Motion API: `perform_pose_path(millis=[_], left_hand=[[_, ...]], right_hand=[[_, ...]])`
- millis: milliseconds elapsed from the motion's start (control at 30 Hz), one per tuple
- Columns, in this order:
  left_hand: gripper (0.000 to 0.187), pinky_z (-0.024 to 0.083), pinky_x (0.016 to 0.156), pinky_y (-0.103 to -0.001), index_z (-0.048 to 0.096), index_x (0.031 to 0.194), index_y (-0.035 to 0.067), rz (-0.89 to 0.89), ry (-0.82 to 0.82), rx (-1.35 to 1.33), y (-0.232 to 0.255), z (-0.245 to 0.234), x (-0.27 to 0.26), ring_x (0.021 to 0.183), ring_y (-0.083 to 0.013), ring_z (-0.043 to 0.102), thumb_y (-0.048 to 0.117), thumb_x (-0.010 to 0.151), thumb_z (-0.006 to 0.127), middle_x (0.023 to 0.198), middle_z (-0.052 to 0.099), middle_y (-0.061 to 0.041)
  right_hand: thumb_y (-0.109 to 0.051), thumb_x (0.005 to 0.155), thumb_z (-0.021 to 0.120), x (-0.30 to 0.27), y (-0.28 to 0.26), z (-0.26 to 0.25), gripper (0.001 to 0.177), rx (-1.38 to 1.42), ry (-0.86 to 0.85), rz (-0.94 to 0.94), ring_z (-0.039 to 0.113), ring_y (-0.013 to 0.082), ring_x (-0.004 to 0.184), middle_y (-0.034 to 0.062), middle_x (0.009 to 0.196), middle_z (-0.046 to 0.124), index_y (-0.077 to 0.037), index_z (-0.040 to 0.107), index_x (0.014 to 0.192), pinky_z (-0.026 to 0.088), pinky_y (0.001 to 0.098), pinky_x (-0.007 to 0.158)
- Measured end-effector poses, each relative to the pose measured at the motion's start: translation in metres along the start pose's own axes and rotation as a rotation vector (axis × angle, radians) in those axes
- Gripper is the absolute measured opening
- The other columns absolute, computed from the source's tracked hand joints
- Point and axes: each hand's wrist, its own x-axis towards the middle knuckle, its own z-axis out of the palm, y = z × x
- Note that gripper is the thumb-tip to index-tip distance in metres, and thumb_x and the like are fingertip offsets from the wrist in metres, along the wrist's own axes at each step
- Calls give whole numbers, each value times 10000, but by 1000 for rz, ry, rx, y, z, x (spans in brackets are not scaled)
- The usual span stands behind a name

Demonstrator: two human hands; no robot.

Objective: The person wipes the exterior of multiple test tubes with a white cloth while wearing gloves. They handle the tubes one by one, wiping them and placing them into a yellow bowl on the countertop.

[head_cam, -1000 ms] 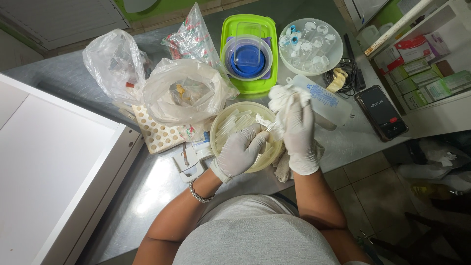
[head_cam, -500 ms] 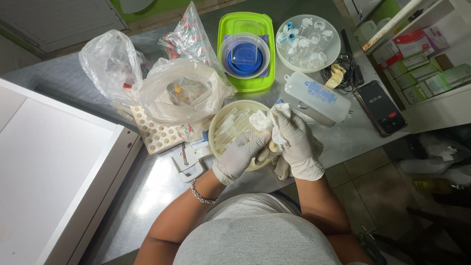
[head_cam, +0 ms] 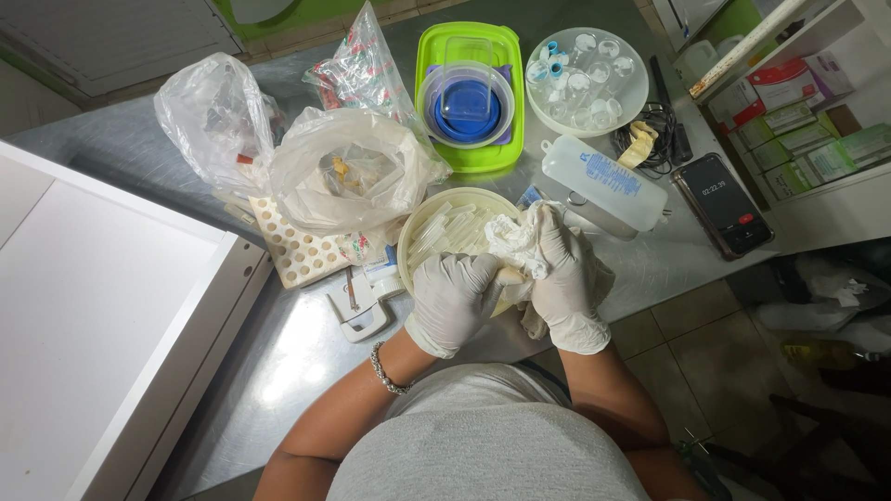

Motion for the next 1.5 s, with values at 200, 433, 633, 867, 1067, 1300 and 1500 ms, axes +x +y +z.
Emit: perform_pose_path(millis=[200, 433, 633, 867, 1067, 1300, 1500], left_hand=[[244, 539, 581, -380, 532, 774, 176, 18, 104, 132, -13, 17, -8, 574, -228, 657, 272, 945, 678, 563, 525, 2], [202, 529, 605, -324, 579, 826, 212, -5, 205, 200, -17, 8, -3, 564, -182, 635, 324, 975, 656, 589, 523, 50], [493, 525, 782, -422, 581, 1120, 151, 170, 94, 122, -20, 6, -1, 861, -245, 662, 359, 769, 858, 858, 584, -21], [537, 476, 1029, -486, 571, 1354, 171, 300, 115, 333, -28, 0, 6, 1246, -322, 521, 443, 902, 667, 1297, 546, -94], [338, 505, 793, -419, 627, 899, 119, 251, -61, 388, -27, 3, -6, 784, -247, 636, 412, 815, 775, 766, 590, -42], [287, 445, 554, -395, 482, 713, 200, 44, 15, 170, -9, 23, -25, 517, -223, 549, 355, 906, 629, 563, 383, 36], [280, 477, 544, -422, 508, 688, 165, 16, -13, 213, 4, 19, -22, 484, -288, 596, 326, 888, 621, 500, 444, -51]], right_hand=[[-622, 950, 648, -2, 60, 5, 560, 277, -293, 135, 639, 212, 800, 131, 940, 710, -93, 715, 1121, 523, 304, 695], [-476, 1041, 582, -32, 26, -8, 419, -132, -330, -185, 626, 299, 1244, 166, 1252, 698, -137, 673, 1272, 497, 393, 1084], [-415, 1100, 494, -5, 22, -35, 419, -13, -416, -379, 693, 256, 930, 178, 903, 724, -61, 687, 985, 556, 450, 856], [-463, 965, 682, 8, 4, -46, 477, -471, -479, -991, 705, 373, 624, 106, 556, 624, -72, 641, 694, 565, 459, 607], [-469, 1013, 653, 10, -32, -44, 479, -469, -244, -1210, 639, 291, 492, 48, 475, 541, -91, 639, 720, 547, 374, 540], [-580, 1026, 536, 28, 5, -17, 447, -653, 293, -1495, 638, 244, 555, -9, 675, 517, -189, 667, 853, 555, 359, 549], [-469, 1019, 594, 33, 6, -6, 365, -699, 385, -1626, 598, 232, 549, 18, 684, 489, -186, 647, 794, 542, 341, 555]])
